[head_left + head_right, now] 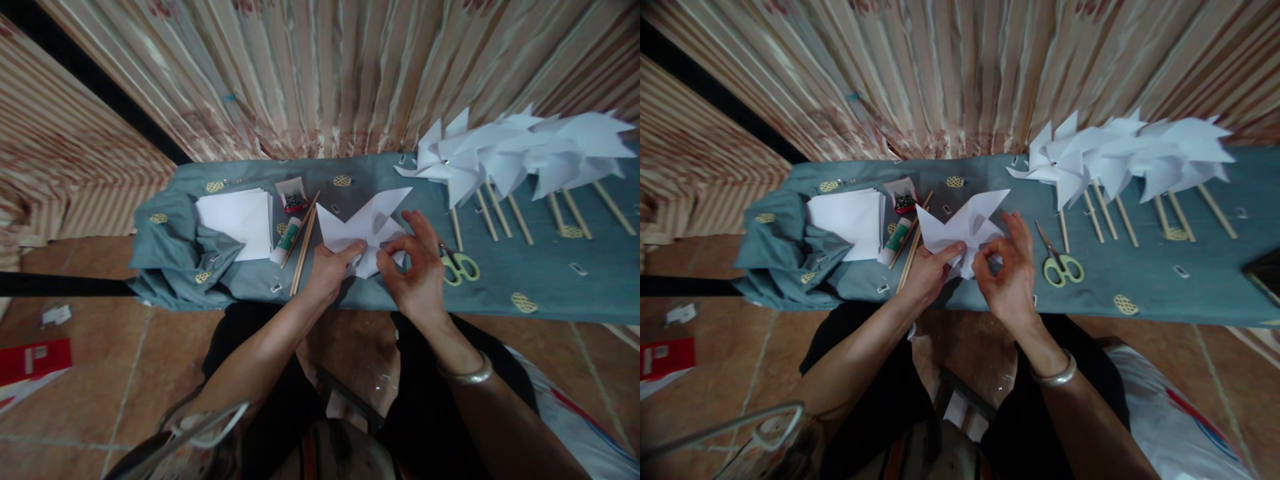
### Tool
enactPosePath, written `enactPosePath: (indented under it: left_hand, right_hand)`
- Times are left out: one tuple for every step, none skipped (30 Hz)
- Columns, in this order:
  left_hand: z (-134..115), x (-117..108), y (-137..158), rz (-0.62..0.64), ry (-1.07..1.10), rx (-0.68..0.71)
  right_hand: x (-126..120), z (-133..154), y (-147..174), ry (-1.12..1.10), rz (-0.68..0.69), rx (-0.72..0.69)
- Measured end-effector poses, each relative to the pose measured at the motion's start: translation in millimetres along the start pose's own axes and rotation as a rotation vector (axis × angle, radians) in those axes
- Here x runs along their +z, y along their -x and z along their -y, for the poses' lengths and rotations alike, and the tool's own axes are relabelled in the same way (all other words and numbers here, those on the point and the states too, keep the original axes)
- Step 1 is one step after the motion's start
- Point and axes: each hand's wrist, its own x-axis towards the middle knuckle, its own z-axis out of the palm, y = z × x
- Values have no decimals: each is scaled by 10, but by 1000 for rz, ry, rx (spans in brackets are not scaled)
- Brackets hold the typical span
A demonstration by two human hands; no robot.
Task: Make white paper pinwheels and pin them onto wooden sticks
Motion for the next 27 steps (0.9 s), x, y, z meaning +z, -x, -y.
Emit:
enactPosePath:
  left_hand:
    - [0, -1, -1, 0, -4, -1]
    - [0, -1, -1, 1, -6, -3]
    - [0, 0, -1, 2, -6, -4]
    - [-1, 2, -1, 3, -6, -4]
    - [-1, 5, -1, 2, -6, -4]
    - [-1, 8, 0, 0, -6, -2]
    - [-1, 12, 0, -3, -4, 4]
    - [-1, 16, 1, -5, -3, 10]
    - [-1, 20, 1, -6, -1, 17]
    - [-1, 23, 1, -7, 0, 22]
    - [-1, 26, 2, -9, 1, 24]
    - [-3, 27, 2, -11, 2, 25]
    - [-4, 28, 2, -14, 1, 24]
    - [-6, 28, 3, -17, -1, 23]
    - [-9, 28, 4, -22, -2, 23]
    - [-11, 27, 5, -26, -4, 24]
    - [-14, 26, 6, -29, -5, 24]
    - [-16, 26, 7, -31, -7, 26]
    - [-18, 25, 8, -33, -9, 29]
    - [-19, 24, 8, -33, -11, 32]
    - [-19, 24, 8, -32, -12, 36]
    - [-17, 22, 7, -31, -12, 39]
    - [-14, 21, 5, -29, -11, 40]
    - [-11, 20, 3, -29, -10, 42]
    - [-7, 18, 1, -29, -11, 42]
    - [-5, 18, -1, -29, -15, 43]
    - [-5, 18, -3, -31, -22, 43]
  right_hand:
    - [1, 2, -2, -1, 0, 2]
    - [3, 2, -3, -2, -1, 4]
    - [5, 3, -4, -3, -2, 4]
    - [8, 2, -5, -5, -3, 4]
    - [10, 2, -6, -6, -4, 4]
    - [13, 2, -7, -8, -5, 5]
    - [16, 3, -8, -10, -5, 7]
    - [18, 4, -9, -13, -4, 8]
    - [20, 6, -10, -14, -3, 8]
    - [21, 8, -11, -14, -3, 6]
    - [22, 11, -12, -14, -4, 2]
    - [23, 14, -13, -13, -5, -1]
    - [23, 17, -13, -11, -7, -5]
    - [23, 19, -12, -10, -7, -9]
    - [22, 22, -11, -10, -8, -12]
    - [22, 23, -10, -9, -8, -14]
    - [22, 24, -8, -9, -7, -14]
    - [22, 24, -6, -9, -6, -13]
    - [22, 24, -5, -9, -5, -12]
    - [23, 23, -4, -9, -5, -13]
    - [23, 23, -3, -10, -6, -15]
    - [23, 23, -3, -11, -6, -17]
    - [24, 24, -3, -11, -7, -18]
    - [24, 25, -4, -11, -5, -17]
    - [23, 27, -4, -12, -2, -15]
    - [22, 29, -5, -14, 2, -11]
    - [21, 32, -5, -18, 7, -7]
